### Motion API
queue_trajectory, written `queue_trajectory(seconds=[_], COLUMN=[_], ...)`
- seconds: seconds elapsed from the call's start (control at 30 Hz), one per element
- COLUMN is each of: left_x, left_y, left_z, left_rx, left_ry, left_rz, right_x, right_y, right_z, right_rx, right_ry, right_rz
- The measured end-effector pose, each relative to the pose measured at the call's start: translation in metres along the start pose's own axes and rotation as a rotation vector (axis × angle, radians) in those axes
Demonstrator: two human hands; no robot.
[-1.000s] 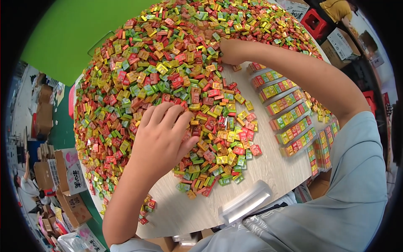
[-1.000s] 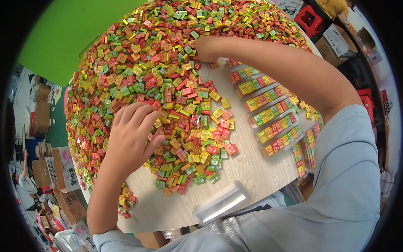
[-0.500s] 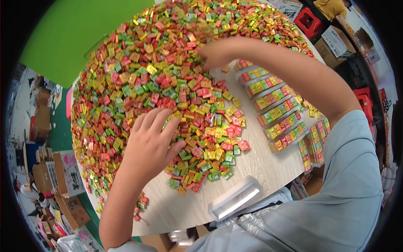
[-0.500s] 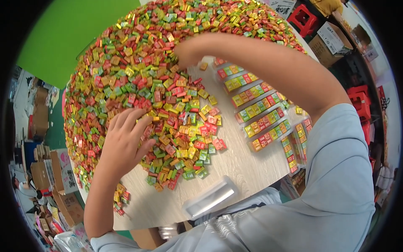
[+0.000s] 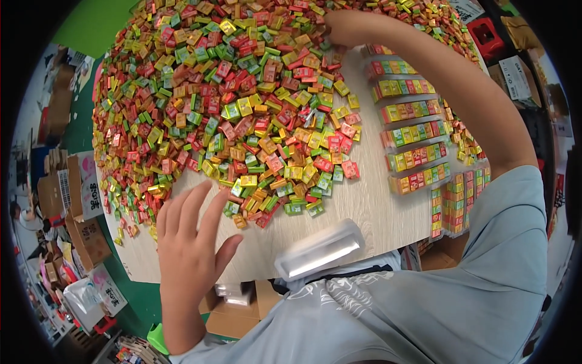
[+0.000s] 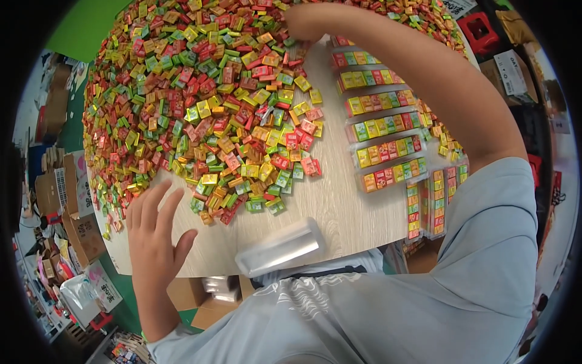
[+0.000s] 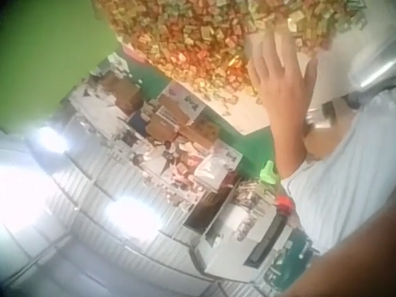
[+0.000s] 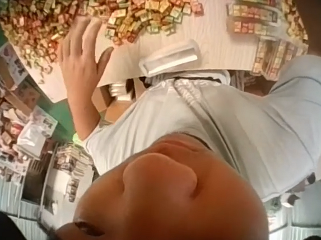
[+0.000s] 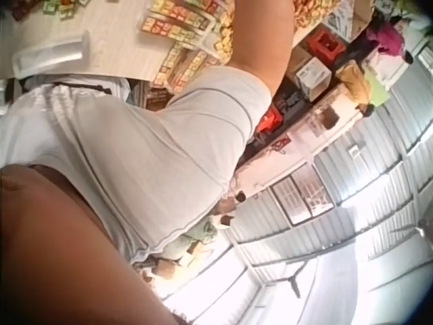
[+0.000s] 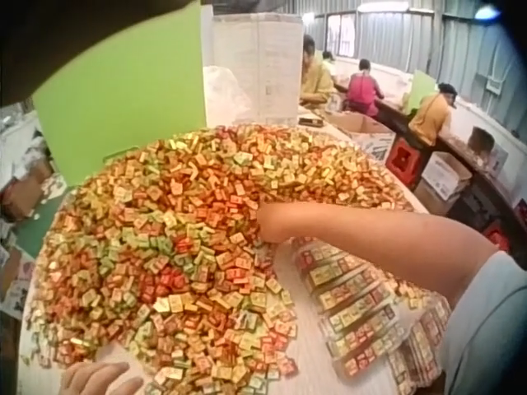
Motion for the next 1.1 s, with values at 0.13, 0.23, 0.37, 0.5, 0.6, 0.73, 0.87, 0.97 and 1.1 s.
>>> queue_trajectory(seconds=[0.13, 0.23, 0.37, 0.5, 0.6, 0.73, 0.87, 0.97, 1.1], left_x=[-0.042, -0.058, -0.081, -0.112, -0.119, -0.117, -0.119, -0.118, -0.122], left_y=[-0.009, -0.011, -0.012, -0.007, 0.000, 0.000, 0.000, 0.000, -0.001], left_z=[0.001, 0.003, 0.013, 0.064, 0.088, 0.097, 0.095, 0.095, 0.101], left_rx=[-0.089, -0.093, -0.130, -0.293, -0.349, -0.328, -0.377, -0.349, -0.381], left_ry=[0.016, 0.048, 0.130, 0.244, 0.335, 0.437, 0.474, 0.470, 0.510], left_rz=[-0.243, -0.301, -0.370, -0.547, -0.597, -0.593, -0.555, -0.586, -0.580], right_x=[0.015, 0.048, 0.076, 0.089, 0.070, 0.053, 0.043, 0.052, 0.058], right_y=[0.008, 0.045, 0.102, 0.113, 0.078, 0.075, 0.080, 0.055, 0.045], right_z=[-0.004, -0.052, -0.058, -0.034, -0.024, -0.023, -0.032, -0.020, -0.007], right_rx=[-0.297, -0.403, -0.321, -0.325, -0.560, -0.135, -0.134, -0.479, 0.141], right_ry=[-0.032, 0.201, 0.276, 0.410, 0.362, 0.240, 0.341, 0.074, 0.515], right_rz=[-0.295, 0.020, 0.252, 0.215, 0.166, 0.436, 0.412, 0.305, 0.574])
Point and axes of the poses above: each hand's wrist, its own x-axis towards the middle knuckle, its own z-axis out of the palm, y = z × x, the point moved 4 cm from there along x, towards the middle knuckle, and after that the axes turned 5 degrees about -x, right-handed, at the moved point
